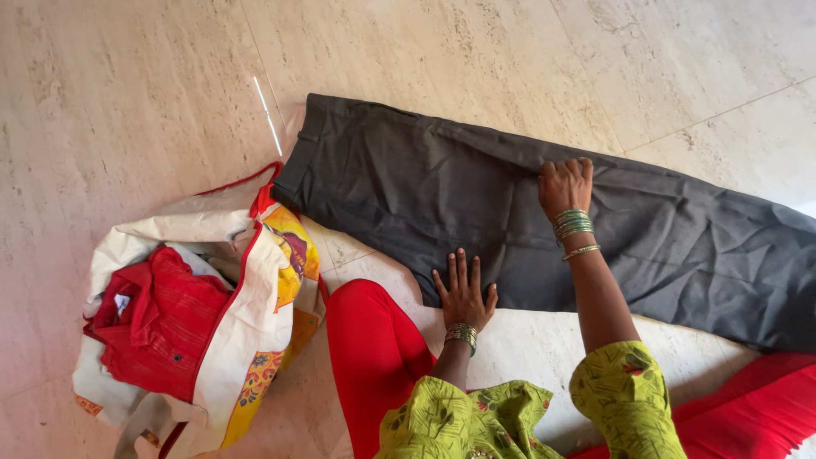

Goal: The person folds garments including a pair of trousers, a shirt, and a top by hand while sitting on a floor, placing them into a bag.

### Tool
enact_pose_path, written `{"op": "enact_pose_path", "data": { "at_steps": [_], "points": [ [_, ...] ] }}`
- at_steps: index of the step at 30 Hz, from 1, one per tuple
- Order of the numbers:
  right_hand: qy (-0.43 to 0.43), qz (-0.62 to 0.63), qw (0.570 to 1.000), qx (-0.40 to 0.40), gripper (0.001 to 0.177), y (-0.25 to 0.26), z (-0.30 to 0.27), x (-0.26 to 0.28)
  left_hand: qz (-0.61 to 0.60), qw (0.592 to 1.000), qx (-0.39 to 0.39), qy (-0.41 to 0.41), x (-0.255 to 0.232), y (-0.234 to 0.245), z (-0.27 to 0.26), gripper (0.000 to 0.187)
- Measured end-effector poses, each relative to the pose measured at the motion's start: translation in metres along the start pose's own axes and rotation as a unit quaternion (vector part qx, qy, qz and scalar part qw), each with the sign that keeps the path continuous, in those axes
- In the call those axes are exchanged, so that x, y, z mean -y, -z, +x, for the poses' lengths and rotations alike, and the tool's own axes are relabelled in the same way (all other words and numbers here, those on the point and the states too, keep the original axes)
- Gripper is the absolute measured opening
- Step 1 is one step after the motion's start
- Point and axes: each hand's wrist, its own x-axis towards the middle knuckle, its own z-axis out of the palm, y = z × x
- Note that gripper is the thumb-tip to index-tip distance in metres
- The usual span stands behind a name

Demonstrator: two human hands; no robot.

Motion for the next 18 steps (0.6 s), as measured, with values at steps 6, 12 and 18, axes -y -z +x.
{"op": "enact_pose_path", "data": {
  "at_steps": [6, 12, 18],
  "points": [
    [0.051, 0.191, 0.977, 0.076, 0.018, 0.061, -0.06, 0.037, -0.006, 1.0, -0.024, -0.003, -0.001, 0.005, 0.003, 0.063],
    [0.167, 0.353, 0.875, 0.286, 0.022, 0.129, -0.184, 0.172, 0.022, 0.986, 0.156, -0.057, 0.004, 0.009, -0.02, 0.065],
    [0.144, 0.489, 0.773, 0.377, 0.032, 0.119, -0.193, 0.192, -0.014, 0.987, 0.124, -0.099, 0.008, -0.023, -0.066, 0.063]
  ]
}}
